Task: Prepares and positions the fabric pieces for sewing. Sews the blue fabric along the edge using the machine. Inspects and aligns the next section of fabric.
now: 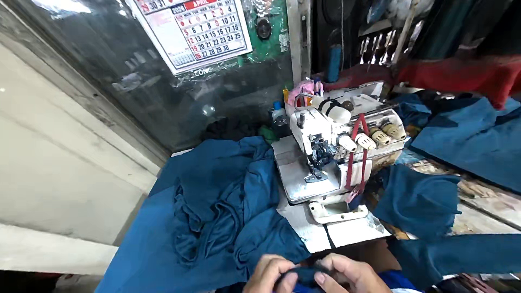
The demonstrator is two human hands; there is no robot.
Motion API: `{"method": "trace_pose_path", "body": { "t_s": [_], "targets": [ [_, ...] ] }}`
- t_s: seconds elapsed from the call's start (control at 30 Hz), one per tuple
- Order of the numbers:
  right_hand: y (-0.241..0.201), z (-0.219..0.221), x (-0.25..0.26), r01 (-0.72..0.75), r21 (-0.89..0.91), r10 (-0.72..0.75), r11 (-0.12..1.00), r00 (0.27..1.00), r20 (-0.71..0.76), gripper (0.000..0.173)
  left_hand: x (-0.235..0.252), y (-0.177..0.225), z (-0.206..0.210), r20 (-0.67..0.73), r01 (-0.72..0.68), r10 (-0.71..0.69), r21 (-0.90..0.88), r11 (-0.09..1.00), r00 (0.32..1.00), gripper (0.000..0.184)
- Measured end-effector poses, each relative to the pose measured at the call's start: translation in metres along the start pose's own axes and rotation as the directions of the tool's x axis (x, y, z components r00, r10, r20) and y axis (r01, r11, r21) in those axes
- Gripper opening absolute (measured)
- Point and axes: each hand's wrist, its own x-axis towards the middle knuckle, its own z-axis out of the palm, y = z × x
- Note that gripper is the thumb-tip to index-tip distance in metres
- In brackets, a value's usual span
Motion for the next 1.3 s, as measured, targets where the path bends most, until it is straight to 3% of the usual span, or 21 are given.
{"method": "trace_pose_path", "body": {
  "t_s": [0.07,0.13,0.23,0.3,0.37,0.5,0.7,0.8,0.97,1.03,1.17,1.3],
  "targets": [
    [-0.010,0.003,0.017,0.022,-0.119,-0.023,0.993,1.000,-0.008,0.019,0.025,0.012,-0.015,-0.074,-0.086,0.100,0.171,0.982,0.992,0.019],
    [-0.001,0.008,0.037,-0.013,-0.258,0.000,0.966,0.999,-0.052,0.019,0.057,-0.006,-0.015,-0.089,-0.143,0.197,0.417,0.898,0.976,0.014],
    [0.016,0.011,0.051,-0.083,-0.394,0.054,0.915,0.995,-0.083,0.022,0.092,-0.042,-0.003,0.075,-0.205,0.196,0.551,0.809,0.978,0.014],
    [0.019,0.011,0.052,-0.095,-0.414,0.062,0.905,0.994,-0.093,0.024,0.102,-0.046,0.002,0.206,-0.232,0.134,0.589,0.774,0.969,0.023],
    [0.021,0.011,0.052,-0.073,-0.449,0.021,0.890,0.993,-0.120,0.024,0.104,-0.045,0.003,0.247,-0.230,0.089,0.631,0.740,0.965,0.024],
    [0.019,0.014,0.050,-0.009,-0.483,-0.084,0.876,0.982,-0.171,0.018,0.095,-0.036,-0.005,0.148,-0.238,0.187,0.602,0.762,0.971,0.013],
    [0.022,0.018,0.059,0.193,-0.389,-0.303,0.901,0.922,-0.243,0.019,0.075,-0.019,-0.016,0.013,-0.254,0.296,0.550,0.795,0.955,0.018],
    [0.014,0.012,0.057,0.226,-0.404,-0.350,0.886,0.898,-0.266,0.018,0.073,-0.014,-0.019,-0.028,-0.278,0.342,0.519,0.808,0.939,0.019],
    [0.003,0.002,0.050,0.200,-0.435,-0.342,0.878,0.898,-0.277,0.027,0.074,-0.008,-0.015,-0.070,-0.315,0.395,0.486,0.815,0.916,0.021],
    [-0.001,-0.002,0.049,0.163,-0.419,-0.294,0.893,0.917,-0.268,0.023,0.074,-0.005,-0.014,-0.059,-0.310,0.394,0.516,0.799,0.917,0.025],
    [-0.009,-0.013,0.052,0.163,-0.429,-0.224,0.889,0.970,-0.096,0.027,0.075,0.005,-0.013,-0.005,-0.305,0.387,0.606,0.734,0.922,0.021],
    [-0.014,-0.021,0.049,0.205,-0.420,-0.255,0.884,0.965,-0.067,0.022,0.076,0.015,-0.019,0.034,-0.279,0.354,0.686,0.671,0.935,0.026]
  ]
}}
